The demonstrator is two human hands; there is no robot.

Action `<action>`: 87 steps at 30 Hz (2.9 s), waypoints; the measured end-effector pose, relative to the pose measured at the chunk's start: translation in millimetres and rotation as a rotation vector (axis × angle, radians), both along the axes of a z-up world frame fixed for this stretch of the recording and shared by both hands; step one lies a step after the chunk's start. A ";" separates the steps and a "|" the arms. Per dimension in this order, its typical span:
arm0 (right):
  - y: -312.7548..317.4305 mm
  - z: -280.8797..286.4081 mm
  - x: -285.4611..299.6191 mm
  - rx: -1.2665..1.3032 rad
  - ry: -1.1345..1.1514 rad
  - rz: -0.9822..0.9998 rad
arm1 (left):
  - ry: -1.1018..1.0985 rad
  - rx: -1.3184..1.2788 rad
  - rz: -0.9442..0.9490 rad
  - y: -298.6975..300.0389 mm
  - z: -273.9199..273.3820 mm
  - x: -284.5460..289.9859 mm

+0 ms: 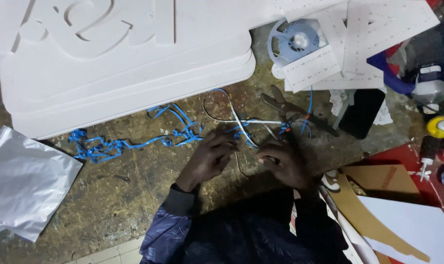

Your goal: Applying LED light strips to a foam letter for sign fabrication.

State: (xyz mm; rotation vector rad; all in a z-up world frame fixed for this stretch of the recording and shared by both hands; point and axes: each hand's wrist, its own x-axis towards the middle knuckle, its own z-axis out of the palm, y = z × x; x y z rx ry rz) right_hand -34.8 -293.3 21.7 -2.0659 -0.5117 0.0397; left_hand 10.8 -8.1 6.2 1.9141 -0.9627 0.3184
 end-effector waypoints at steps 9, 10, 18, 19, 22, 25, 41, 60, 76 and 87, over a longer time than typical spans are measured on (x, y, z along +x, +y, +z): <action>13.0 -28.2 -11.1 0.109 0.206 -0.190 | 0.199 0.182 -0.188 -5.1 -16.9 -14.7; 16.3 -18.9 -10.0 0.107 0.201 -0.185 | 0.194 0.180 -0.183 -4.0 -12.8 -14.4; 26.3 -27.3 -16.4 0.052 0.406 -0.251 | -0.002 0.324 -0.132 0.4 -4.9 -30.7; 28.5 -25.9 -18.8 0.054 0.403 -0.244 | -0.004 0.327 -0.125 -0.9 -12.2 -30.9; 35.7 -21.5 -21.3 0.183 0.435 -0.266 | 0.052 0.210 -0.084 -6.4 -20.6 -30.3; 48.6 -21.2 -20.1 0.275 0.356 -0.261 | 0.332 -0.229 -0.083 -16.1 -15.5 -32.0; 105.9 -4.4 11.0 0.697 0.151 -0.330 | 0.634 -0.600 0.263 -22.5 10.8 -32.5; 127.7 -69.4 183.5 0.800 0.177 -0.453 | 0.016 -0.131 0.864 42.9 -6.4 229.1; 124.6 -86.3 193.4 0.638 0.275 -0.477 | -0.032 -0.195 0.852 60.9 -4.8 248.5; 123.3 -29.5 167.4 0.816 0.088 -0.661 | 0.104 -0.096 0.387 62.1 30.8 177.1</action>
